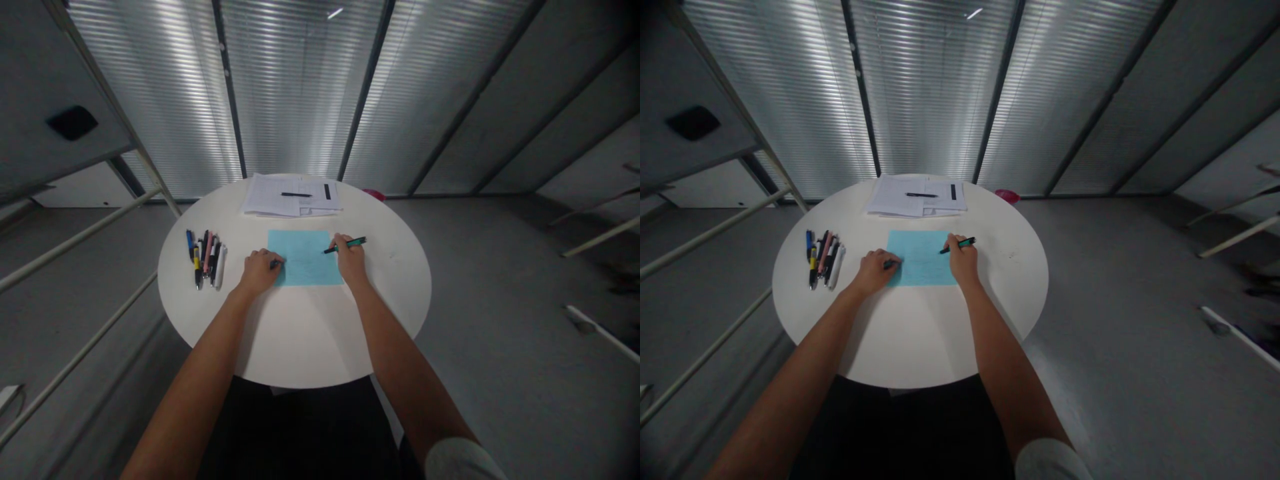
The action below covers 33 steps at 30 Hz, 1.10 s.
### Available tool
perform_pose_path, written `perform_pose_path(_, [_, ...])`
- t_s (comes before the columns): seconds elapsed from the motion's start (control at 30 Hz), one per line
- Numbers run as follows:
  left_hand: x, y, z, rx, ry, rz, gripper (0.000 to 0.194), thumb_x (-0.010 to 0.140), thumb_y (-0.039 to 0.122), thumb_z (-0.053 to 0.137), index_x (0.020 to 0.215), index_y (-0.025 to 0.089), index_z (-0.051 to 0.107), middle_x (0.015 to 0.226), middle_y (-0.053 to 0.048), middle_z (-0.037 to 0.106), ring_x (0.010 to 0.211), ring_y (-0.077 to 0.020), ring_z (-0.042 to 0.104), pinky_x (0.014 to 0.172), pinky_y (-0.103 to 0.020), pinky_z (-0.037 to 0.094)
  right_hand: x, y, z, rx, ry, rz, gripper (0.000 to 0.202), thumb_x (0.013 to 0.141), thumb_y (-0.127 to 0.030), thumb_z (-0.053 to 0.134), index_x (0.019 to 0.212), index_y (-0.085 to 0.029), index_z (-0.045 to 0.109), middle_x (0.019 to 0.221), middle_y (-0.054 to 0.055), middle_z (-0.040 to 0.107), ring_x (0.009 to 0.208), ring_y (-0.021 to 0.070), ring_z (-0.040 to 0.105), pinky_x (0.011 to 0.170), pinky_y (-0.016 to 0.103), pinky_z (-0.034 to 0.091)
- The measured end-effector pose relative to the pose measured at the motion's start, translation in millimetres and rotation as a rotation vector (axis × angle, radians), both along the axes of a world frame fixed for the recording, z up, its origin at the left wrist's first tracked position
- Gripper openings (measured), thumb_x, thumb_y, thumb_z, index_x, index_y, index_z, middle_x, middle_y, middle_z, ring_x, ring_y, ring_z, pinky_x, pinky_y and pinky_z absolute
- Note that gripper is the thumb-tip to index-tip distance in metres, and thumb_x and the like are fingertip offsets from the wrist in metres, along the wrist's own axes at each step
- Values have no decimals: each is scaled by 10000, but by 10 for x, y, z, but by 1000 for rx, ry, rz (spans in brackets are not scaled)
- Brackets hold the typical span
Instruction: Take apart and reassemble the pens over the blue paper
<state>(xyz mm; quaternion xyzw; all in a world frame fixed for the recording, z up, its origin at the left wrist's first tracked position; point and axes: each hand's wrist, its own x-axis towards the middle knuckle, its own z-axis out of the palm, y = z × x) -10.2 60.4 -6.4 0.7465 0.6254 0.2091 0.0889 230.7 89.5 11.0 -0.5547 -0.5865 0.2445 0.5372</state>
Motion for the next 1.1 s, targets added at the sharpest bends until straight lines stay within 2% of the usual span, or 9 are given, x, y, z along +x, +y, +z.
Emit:
perform_pose_path(0.07, [1,-2,2,2,-1,0,272,839,311,525,1005,296,740,1054,-66,676,1015,-276,585,913,-423,438,-6,44,-13,-23,210,4,296,828,-459,494,685,-203,540,626,-21,535,570,115,512,572,250,406])
perform_pose_path(0.13, [1,-3,5,2,-3,0,273,837,307,529,1008,292,741,1057,-69,676,1018,-280,586,921,-430,438,-18,64,-11,-92,381,8,258,785,-448,554,911,-223,549,628,-62,515,458,86,438,463,228,361])
perform_pose_path(0.2, [1,-3,8,-1,-7,-3,276,834,296,530,1012,292,741,1061,-68,676,1013,-279,589,926,-436,437,-37,45,10,-143,455,24,467,776,-464,593,1177,-281,440,642,-98,509,382,65,357,382,197,283])
perform_pose_path(0.27, [0,-1,9,-3,-10,-8,278,831,287,530,1011,295,741,1055,-65,677,1005,-279,592,922,-439,439,-59,3,42,-147,438,82,559,800,-506,586,1277,-322,358,669,-101,521,362,53,334,349,180,239])
perform_pose_path(0.4, [4,2,7,5,-12,-8,277,825,283,534,1006,293,743,1048,-66,680,1000,-282,596,915,-443,443,-79,-42,65,-107,386,159,400,852,-564,500,1136,-284,466,642,-85,517,341,46,308,328,183,210])
perform_pose_path(0.57, [6,3,0,6,-8,-6,278,831,289,531,1009,294,744,1054,-65,681,999,-279,598,910,-436,446,-50,28,-2,-135,406,194,362,821,-563,531,1013,-274,428,593,-96,541,317,51,286,325,184,187])
perform_pose_path(0.9, [0,13,-8,5,-1,-7,275,839,294,530,1010,302,745,1050,-62,683,1008,-281,600,922,-440,449,-92,8,-36,-193,315,341,375,799,-554,565,1002,-285,400,629,-83,560,340,62,311,345,183,204])
perform_pose_path(1.0, [1,11,-3,3,0,-5,274,839,294,529,1004,304,747,1051,-58,685,1009,-277,604,927,-436,451,-95,7,-72,-150,245,345,305,835,-479,535,1040,-283,424,730,-49,600,385,67,329,380,192,257])
perform_pose_path(1.1, [3,6,5,3,4,-3,275,839,297,529,1005,299,748,1046,-59,688,1007,-274,607,929,-430,452,-65,31,-126,-96,53,240,394,815,-314,557,1179,-271,414,825,-17,617,527,105,478,514,234,410])
